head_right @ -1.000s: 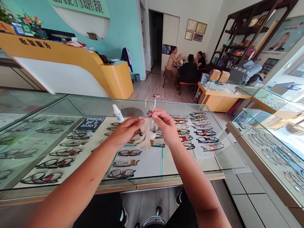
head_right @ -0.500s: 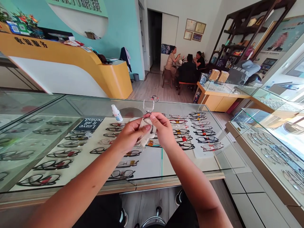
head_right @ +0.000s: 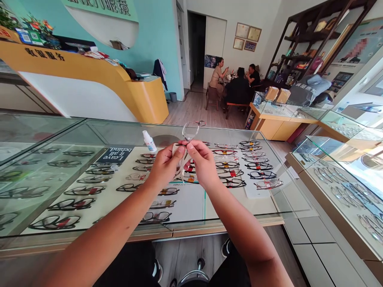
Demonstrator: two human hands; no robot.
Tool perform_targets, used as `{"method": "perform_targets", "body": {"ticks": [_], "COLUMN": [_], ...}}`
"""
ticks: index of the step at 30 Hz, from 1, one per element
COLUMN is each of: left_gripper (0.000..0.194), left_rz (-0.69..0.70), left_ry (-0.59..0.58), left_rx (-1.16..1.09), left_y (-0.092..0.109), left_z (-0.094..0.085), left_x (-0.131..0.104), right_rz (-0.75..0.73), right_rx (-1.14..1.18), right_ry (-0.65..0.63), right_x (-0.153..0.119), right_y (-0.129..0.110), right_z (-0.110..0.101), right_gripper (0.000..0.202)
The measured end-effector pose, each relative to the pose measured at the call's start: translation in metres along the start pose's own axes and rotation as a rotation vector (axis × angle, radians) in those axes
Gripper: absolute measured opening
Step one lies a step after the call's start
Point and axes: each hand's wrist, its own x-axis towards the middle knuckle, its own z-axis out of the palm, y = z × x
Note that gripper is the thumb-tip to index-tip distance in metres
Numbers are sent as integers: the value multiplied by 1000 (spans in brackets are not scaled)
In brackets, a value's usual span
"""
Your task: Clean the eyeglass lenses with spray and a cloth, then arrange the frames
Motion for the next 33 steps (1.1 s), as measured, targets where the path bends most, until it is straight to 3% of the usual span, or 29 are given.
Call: {"method": "perform_targets", "body": {"ticks": [3, 9, 14, 18, 25, 27, 30, 33], "left_gripper": [63, 65, 56, 66, 59, 61, 58, 51], "left_rz": [-62, -194, -195, -195, -62, -104, -195, -170], "left_ry": [-41, -221, -226, -165, 92, 47, -140, -268], "left_rx": [-31, -101, -72, -112, -72, -84, -100, -39], "left_y": [1, 4, 4, -1, -11, -10, -2, 7], "left_z": [-7, -21, -24, -16, 4, -1, -18, -35], "left_x": [2, 4, 5, 3, -1, 0, 4, 7], "right_rz": [2, 56, 72, 100, 28, 23, 46, 92], "right_rx": [4, 9, 49, 68, 55, 46, 38, 7], "right_ry": [-22, 65, 67, 59, 84, 65, 37, 30], "right_x": [0, 3, 3, 1, -3, -3, -2, 1], "right_y": [-3, -4, -5, -2, 9, 6, -1, -6], "right_z": [-1, -7, -10, -6, 6, 5, -2, -9], "right_gripper": [32, 34, 30, 33, 38, 36, 35, 34]}}
